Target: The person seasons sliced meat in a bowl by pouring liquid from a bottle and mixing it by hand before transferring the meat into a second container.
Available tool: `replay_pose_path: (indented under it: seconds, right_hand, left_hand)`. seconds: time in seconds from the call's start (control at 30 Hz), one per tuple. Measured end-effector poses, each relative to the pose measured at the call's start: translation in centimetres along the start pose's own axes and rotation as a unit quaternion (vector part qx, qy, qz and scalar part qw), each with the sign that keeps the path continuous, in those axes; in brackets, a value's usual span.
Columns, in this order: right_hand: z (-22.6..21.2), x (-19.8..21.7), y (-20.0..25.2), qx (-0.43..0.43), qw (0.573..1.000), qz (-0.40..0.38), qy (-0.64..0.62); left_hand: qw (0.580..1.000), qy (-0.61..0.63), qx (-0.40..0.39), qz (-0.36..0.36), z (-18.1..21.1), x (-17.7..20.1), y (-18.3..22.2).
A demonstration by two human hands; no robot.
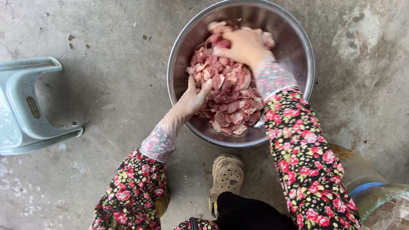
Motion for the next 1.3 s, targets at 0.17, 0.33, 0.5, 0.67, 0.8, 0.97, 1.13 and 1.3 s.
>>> replay_pose_path:
  seconds: [0.17,0.33,0.5,0.67,0.8,0.97,1.13,1.3]
  right_hand:
    - [5.3,-4.3,3.2,-0.122,0.939,-0.048,-0.318]
    - [2.7,-7.2,7.5,-0.140,0.781,-0.007,-0.608]
    - [0.5,-1.9,12.7,-0.154,0.722,0.079,-0.670]
    - [-2.7,3.9,18.8,-0.166,0.699,0.182,-0.671]
    - [-3.2,5.2,20.6,-0.109,0.728,0.188,-0.651]
    - [0.6,2.8,20.2,-0.233,0.848,0.188,-0.438]
    - [5.0,-5.9,19.4,-0.410,0.631,0.142,-0.643]
    - [3.2,-13.0,18.0,-0.334,0.394,0.029,-0.856]
  left_hand:
    - [0.940,0.237,0.243,-0.044,-3.1,-3.4,-1.6]
    - [0.918,0.351,0.161,-0.093,-1.7,-4.6,-3.0]
    - [0.924,0.340,0.089,-0.151,3.0,-3.9,-2.6]
    - [0.943,0.257,-0.103,-0.183,9.8,-4.0,-3.3]
    - [0.968,-0.071,-0.142,-0.196,15.2,-3.1,-1.4]
    - [0.907,-0.352,-0.192,-0.130,13.9,-1.1,-1.4]
    - [0.968,-0.199,0.067,-0.135,3.2,-1.7,-1.1]
    - [0.944,0.257,0.152,-0.144,0.2,-5.2,-0.5]
Point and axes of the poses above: each hand's wrist, its own y-axis away from the middle knuckle, its own x-axis out of the back of the hand, z = x × y, the point moved 2 cm from there along -y, towards the middle knuckle, and after that the axes turned 12 degrees about z, right-handed, at the moved point
